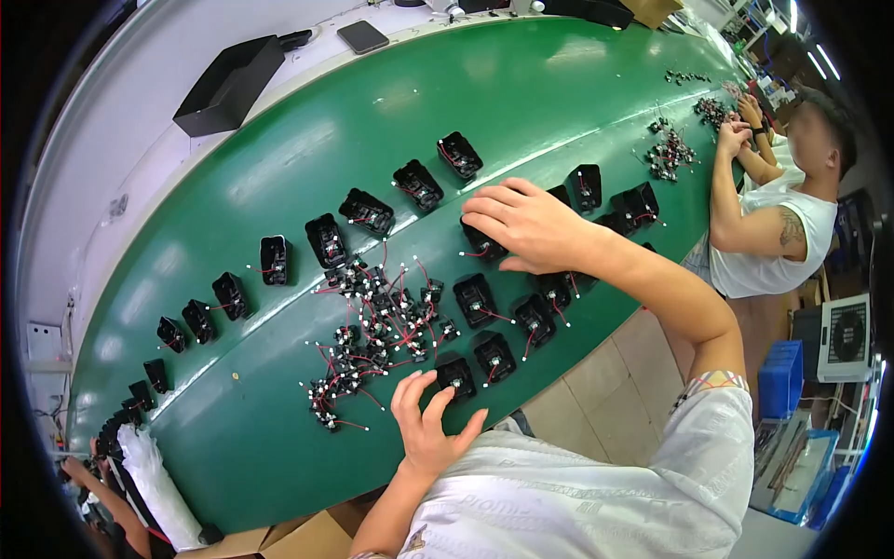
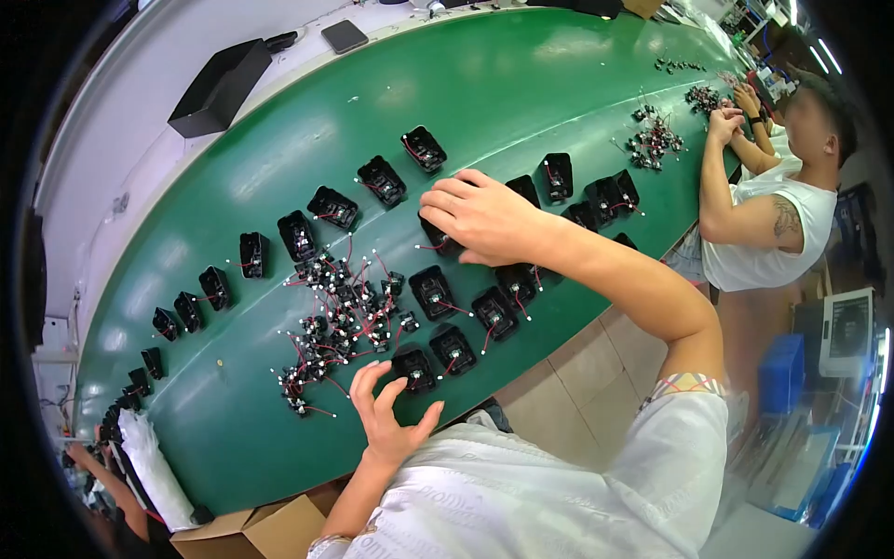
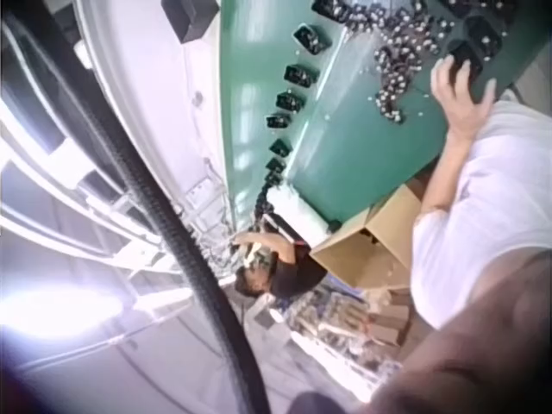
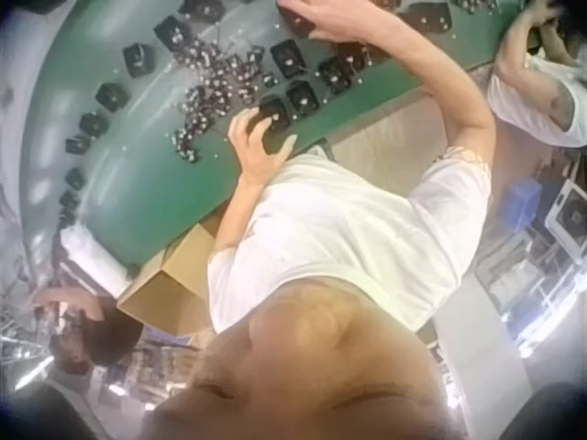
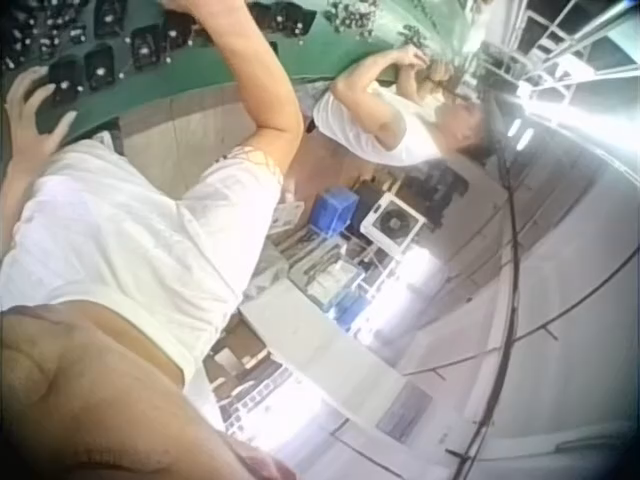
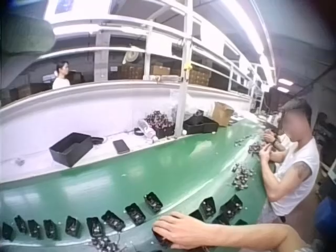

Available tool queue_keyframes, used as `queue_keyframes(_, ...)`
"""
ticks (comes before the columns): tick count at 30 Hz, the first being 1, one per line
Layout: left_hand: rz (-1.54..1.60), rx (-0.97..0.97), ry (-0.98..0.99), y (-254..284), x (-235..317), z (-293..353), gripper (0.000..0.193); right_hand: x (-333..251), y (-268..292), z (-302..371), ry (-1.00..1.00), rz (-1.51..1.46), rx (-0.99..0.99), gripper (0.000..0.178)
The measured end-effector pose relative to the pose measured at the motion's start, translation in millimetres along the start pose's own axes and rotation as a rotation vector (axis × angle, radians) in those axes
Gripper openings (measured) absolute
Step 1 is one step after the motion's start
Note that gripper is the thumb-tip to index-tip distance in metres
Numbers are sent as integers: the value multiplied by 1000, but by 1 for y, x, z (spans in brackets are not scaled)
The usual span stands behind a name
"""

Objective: The person inserts wired electronic components into black plastic housings by hand on a production line.

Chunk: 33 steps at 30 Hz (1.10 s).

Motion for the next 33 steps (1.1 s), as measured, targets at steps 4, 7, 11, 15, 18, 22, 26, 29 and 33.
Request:
queue_keyframes(4, 15, 7, 17, 1, -1, 1, 58, 6, 4, -1, 32, -111, 60, 72)
queue_keyframes(7, 35, 10, 37, 2, -3, 4, 57, 33, 21, -3, -86, -217, 162, 80)
queue_keyframes(11, 92, 1, 33, 2, -1, -2, 56, 119, 18, -1, -282, -4, 212, 83)
queue_keyframes(15, 65, -37, 28, 3, -1, -1, 59, 157, -7, -15, -297, 58, 39, 83)
queue_keyframes(18, 85, -42, 30, 1, -2, -3, 67, 160, -17, -20, -276, 44, -66, 84)
queue_keyframes(22, 143, -86, 59, -1, -3, -7, 84, 156, -14, -13, -245, 86, 46, 81)
queue_keyframes(26, 123, -109, 42, -4, -5, -6, 87, 116, 26, 4, -254, -118, 177, 66)
queue_keyframes(29, 134, -131, 30, -4, -5, -8, 85, 60, 18, 15, -217, -57, 5, 70)
queue_keyframes(33, 145, -128, 30, -5, -4, -9, 84, 30, -2, 17, -242, 165, -89, 82)
Point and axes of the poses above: each hand's wrist, its own z-axis away from the middle knuckle, its own y-axis out of the back of the hand, x = y × z, the point moved 1 cm from there along -z, towards the middle knuckle, and after that the axes turned 4 degrees about -x, right-handed, at the moved point
